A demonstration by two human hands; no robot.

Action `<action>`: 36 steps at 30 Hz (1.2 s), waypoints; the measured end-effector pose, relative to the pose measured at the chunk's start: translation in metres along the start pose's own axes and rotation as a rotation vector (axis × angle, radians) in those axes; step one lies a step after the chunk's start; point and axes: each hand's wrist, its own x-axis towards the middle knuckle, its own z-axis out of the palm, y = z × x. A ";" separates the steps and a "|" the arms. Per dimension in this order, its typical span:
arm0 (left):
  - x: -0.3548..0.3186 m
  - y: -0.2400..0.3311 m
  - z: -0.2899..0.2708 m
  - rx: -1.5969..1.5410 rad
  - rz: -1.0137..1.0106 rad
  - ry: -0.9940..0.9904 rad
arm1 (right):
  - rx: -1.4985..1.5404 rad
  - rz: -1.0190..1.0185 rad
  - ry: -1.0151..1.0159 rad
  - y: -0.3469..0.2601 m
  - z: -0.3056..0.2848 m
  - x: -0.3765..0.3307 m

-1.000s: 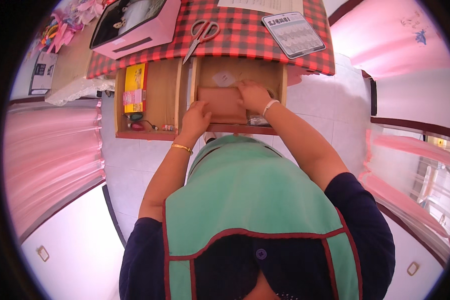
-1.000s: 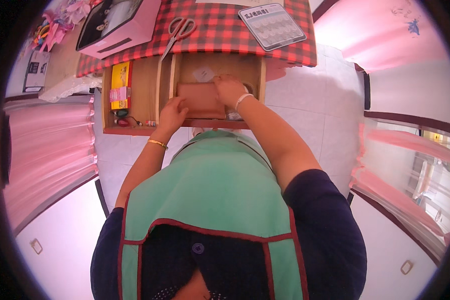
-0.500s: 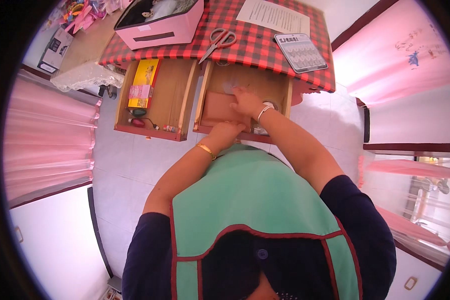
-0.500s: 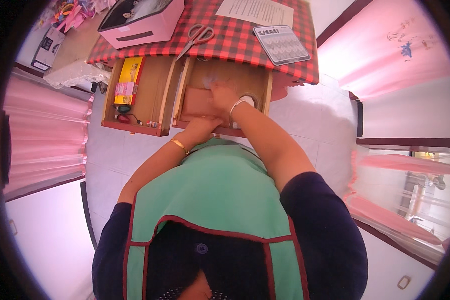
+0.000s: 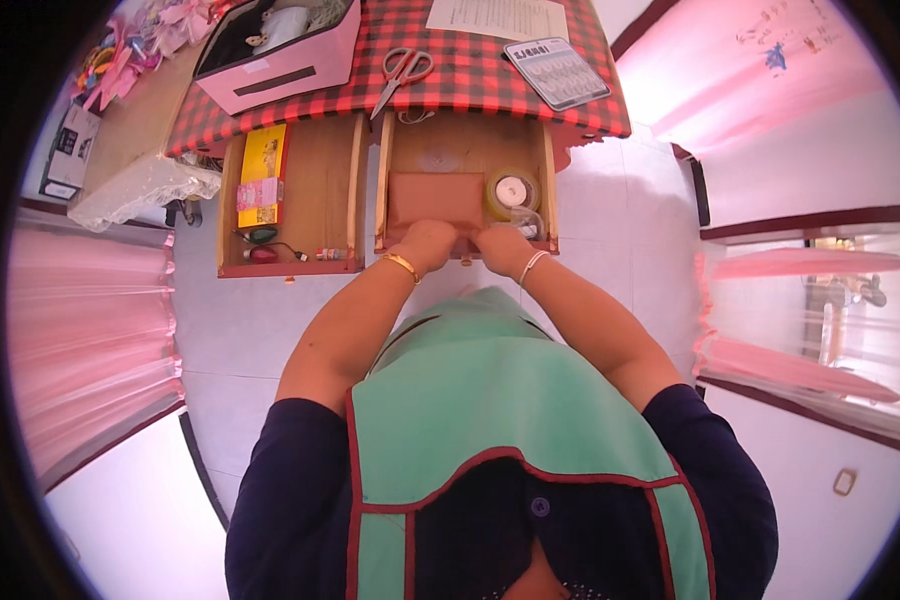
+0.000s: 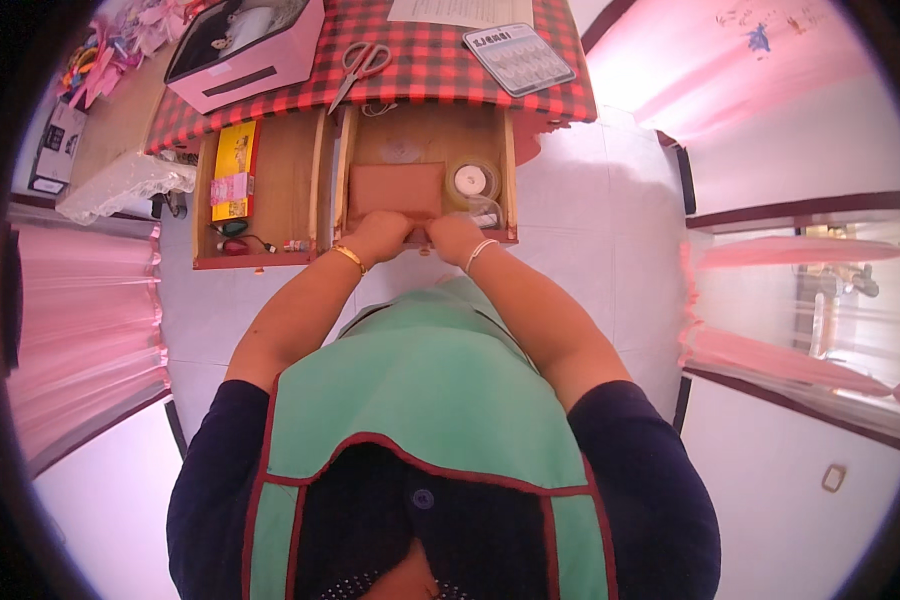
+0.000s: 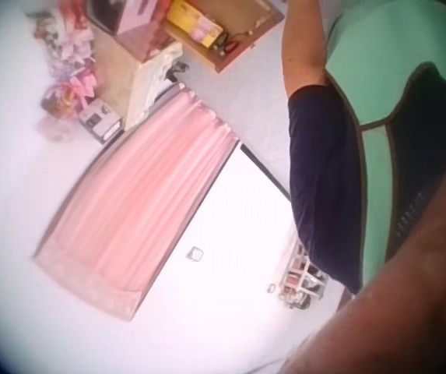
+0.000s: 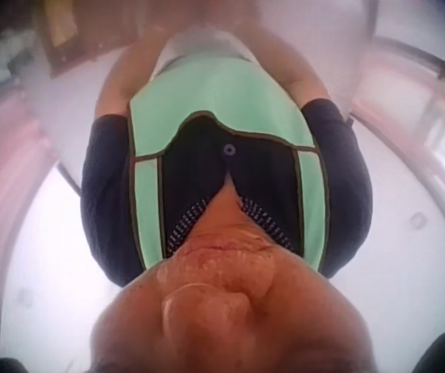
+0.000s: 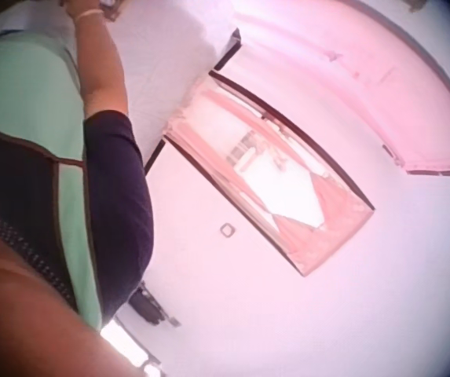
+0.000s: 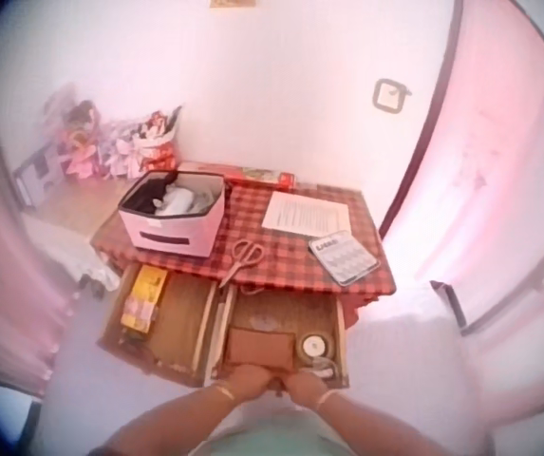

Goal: The person picks up a pink storage box, walks into a room, opens a drawer, and places various items including a bag of cloths, a roll of tape, and small containers into the box before closing the lid.

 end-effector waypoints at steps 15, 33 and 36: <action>-0.038 0.024 -0.001 -0.076 0.012 -0.121 | 0.175 -0.167 -0.294 -0.013 -0.023 -0.009; -0.074 0.026 -0.041 -0.512 -0.239 0.087 | -0.067 -0.077 0.093 0.013 0.003 0.164; -0.066 0.022 -0.043 -0.587 -0.349 0.117 | 0.115 -0.147 0.203 0.012 -0.008 0.132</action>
